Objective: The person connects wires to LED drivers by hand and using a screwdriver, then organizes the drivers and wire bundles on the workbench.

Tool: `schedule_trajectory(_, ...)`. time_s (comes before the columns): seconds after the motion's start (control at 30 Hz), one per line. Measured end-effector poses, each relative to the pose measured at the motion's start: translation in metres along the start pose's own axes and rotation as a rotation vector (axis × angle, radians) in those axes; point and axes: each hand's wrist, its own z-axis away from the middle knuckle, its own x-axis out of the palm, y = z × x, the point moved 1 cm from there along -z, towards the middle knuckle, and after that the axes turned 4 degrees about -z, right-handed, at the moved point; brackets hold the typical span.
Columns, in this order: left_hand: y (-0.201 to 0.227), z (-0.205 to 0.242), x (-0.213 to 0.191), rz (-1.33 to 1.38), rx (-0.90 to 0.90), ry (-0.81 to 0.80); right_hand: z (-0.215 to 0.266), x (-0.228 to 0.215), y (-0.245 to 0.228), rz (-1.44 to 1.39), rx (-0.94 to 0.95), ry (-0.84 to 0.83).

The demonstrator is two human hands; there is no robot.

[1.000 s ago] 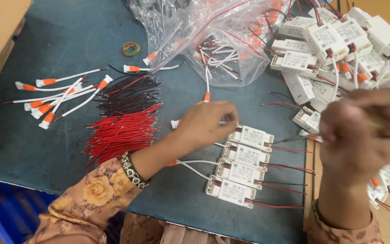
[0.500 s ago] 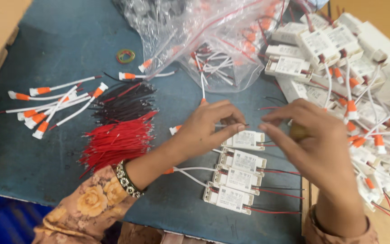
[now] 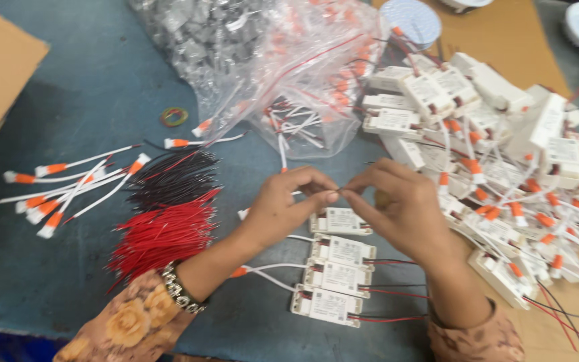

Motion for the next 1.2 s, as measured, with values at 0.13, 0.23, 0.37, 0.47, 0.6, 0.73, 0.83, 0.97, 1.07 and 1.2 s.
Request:
schedule_trajectory(0.13,0.003,-0.001,-0.005,-0.155,0.087,0.016,0.000,-0.001,0.000,0.035,-0.018,-0.010)
schedule_trajectory(0.23,0.005,0.000,-0.004,-0.163,-0.001,0.019,0.000,-0.001,-0.001,0.026,0.010,-0.027)
schedule_trajectory(0.37,0.002,0.001,-0.001,-0.135,-0.004,0.039,-0.002,0.000,-0.001,0.013,0.013,-0.026)
schedule_trajectory(0.47,-0.007,0.001,0.000,-0.117,0.050,0.080,-0.002,0.004,0.000,0.040,0.080,-0.036)
schedule_trajectory(0.6,-0.014,-0.002,0.001,-0.113,-0.020,0.126,-0.001,0.013,-0.003,0.074,0.001,-0.023)
schedule_trajectory(0.73,-0.007,-0.004,-0.002,-0.181,-0.124,0.162,0.001,0.011,0.001,0.129,-0.011,0.033)
schedule_trajectory(0.83,-0.007,0.006,-0.013,-0.584,0.010,0.094,0.021,-0.016,0.016,-0.015,0.057,0.200)
schedule_trajectory(0.97,-0.029,0.016,-0.008,-0.770,0.109,0.065,0.047,-0.056,0.048,-0.627,-0.160,0.523)
schedule_trajectory(1.07,-0.042,0.012,-0.003,-0.840,0.129,0.070,0.060,-0.073,0.078,-0.863,-0.132,0.472)
schedule_trajectory(1.2,-0.050,0.014,0.001,-0.873,0.099,0.056,0.055,-0.068,0.127,-1.009,-0.220,0.315)
